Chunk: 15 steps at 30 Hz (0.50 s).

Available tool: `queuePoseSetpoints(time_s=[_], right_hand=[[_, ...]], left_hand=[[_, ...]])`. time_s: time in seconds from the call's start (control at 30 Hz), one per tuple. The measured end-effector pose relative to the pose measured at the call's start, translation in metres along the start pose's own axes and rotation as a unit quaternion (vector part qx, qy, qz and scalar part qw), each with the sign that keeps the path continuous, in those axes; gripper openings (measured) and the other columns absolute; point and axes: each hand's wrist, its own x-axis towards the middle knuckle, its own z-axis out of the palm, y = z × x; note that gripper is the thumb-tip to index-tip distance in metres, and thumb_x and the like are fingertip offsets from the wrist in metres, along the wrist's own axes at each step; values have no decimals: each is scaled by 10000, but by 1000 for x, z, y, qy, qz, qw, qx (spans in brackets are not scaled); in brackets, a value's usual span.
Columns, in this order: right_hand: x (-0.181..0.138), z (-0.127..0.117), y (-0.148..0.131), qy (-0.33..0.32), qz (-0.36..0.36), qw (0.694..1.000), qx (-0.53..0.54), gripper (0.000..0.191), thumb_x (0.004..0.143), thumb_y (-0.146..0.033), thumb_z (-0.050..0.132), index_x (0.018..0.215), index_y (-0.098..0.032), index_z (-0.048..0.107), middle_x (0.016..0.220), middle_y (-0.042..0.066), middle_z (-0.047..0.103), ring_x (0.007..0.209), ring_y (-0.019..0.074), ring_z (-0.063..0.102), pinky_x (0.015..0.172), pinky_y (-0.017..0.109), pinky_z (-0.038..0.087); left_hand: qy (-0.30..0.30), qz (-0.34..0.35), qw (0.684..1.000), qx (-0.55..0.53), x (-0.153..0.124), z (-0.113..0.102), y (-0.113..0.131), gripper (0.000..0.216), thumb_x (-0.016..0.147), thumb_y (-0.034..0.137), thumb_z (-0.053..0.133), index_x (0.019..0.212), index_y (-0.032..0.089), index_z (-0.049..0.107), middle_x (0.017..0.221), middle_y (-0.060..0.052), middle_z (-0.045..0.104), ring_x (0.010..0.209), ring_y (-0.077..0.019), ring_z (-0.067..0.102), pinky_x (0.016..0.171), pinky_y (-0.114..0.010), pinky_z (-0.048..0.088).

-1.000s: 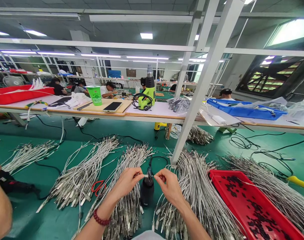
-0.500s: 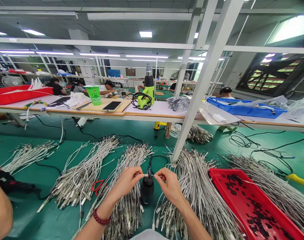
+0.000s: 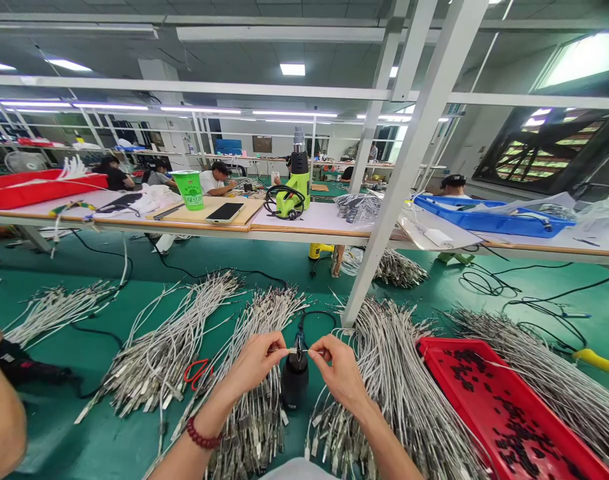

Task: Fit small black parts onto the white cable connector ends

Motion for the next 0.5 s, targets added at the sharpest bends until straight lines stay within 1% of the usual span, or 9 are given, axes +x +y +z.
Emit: queuePoseSetpoints(time_s=[0.2, 0.4, 0.5], right_hand=[[-1, 1, 0, -4, -3, 1000, -9, 161, 894, -235, 517, 759, -200, 598, 697, -2, 537, 618, 145, 481, 573, 257, 363], [-4, 0, 2, -19, -4, 1000, -15, 216, 933, -282, 470, 772, -200, 588, 699, 3, 534, 622, 152, 475, 565, 261, 349], [-5, 0, 2, -27, -2, 1000, -13, 232, 943, -297, 459, 765, -200, 570, 696, -2, 520, 614, 148, 469, 562, 259, 340]], left_hand=[[4, -4, 1000, 14, -1, -2, 3, 253, 872, 359, 491, 716, 172, 560, 598, 48, 478, 573, -115, 399, 538, -211, 262], [-4, 2, 999, 32, -5, -5, 8, 277, 891, 379, 464, 759, 176, 599, 610, 46, 493, 585, -121, 401, 554, -217, 255], [-2, 2, 999, 50, -5, -5, 7, 290, 900, 379, 455, 738, 179, 589, 602, 43, 479, 599, -127, 403, 566, -218, 259]])
